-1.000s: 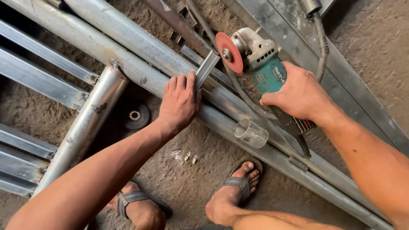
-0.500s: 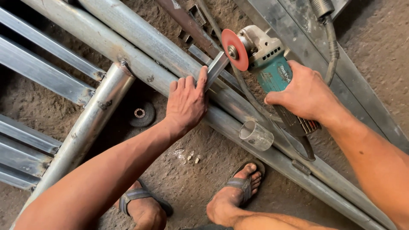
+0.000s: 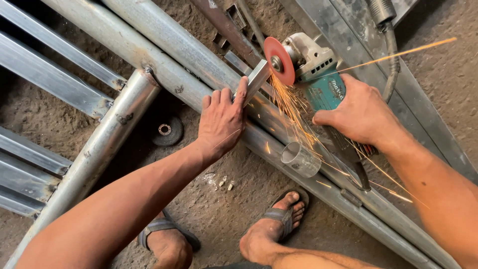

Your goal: Cutting square metal tubes to size using a hand-held angle grinder on a workshop floor.

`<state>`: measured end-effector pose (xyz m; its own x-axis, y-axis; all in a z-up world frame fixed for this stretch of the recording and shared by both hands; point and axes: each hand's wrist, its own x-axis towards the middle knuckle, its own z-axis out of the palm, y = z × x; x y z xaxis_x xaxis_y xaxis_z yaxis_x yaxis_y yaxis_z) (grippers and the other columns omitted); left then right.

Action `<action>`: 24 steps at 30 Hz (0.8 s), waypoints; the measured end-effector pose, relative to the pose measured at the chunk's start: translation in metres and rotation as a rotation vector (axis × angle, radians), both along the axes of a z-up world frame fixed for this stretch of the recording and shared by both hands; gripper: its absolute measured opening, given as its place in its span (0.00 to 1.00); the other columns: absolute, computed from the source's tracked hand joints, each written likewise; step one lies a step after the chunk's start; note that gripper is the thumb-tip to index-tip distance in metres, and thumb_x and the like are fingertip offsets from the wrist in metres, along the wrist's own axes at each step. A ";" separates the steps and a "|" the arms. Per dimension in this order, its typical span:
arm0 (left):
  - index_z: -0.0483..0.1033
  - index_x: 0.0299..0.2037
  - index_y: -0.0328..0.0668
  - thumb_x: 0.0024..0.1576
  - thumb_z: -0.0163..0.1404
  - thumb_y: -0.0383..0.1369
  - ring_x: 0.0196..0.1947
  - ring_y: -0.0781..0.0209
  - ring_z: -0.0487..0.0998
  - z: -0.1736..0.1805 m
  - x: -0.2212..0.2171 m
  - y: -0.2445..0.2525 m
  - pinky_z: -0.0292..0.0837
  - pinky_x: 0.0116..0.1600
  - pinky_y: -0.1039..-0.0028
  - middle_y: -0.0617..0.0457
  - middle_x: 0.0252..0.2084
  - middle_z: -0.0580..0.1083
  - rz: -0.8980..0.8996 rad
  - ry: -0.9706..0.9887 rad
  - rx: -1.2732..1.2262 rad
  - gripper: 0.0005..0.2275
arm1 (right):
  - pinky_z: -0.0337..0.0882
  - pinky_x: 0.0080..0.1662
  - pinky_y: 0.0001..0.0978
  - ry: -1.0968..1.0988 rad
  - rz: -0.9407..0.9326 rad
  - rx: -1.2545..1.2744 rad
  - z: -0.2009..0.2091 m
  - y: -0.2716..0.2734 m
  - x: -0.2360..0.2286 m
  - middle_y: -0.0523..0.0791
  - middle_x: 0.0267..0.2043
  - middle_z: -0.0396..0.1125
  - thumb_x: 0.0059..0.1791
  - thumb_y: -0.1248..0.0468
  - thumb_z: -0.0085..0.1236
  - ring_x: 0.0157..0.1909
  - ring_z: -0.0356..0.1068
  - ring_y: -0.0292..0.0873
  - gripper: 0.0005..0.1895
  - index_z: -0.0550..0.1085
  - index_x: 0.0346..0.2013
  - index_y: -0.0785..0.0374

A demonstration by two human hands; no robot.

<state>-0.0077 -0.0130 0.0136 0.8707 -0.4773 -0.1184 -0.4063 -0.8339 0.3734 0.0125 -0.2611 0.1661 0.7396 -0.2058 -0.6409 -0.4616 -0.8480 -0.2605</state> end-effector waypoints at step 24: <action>0.49 0.75 0.40 0.62 0.45 0.33 0.39 0.51 0.61 -0.006 -0.006 -0.004 0.56 0.48 0.60 0.44 0.44 0.64 0.009 -0.014 -0.005 0.30 | 0.72 0.41 0.44 -0.036 0.054 -0.018 0.000 0.004 0.005 0.51 0.36 0.74 0.36 0.63 0.69 0.34 0.72 0.52 0.26 0.73 0.46 0.68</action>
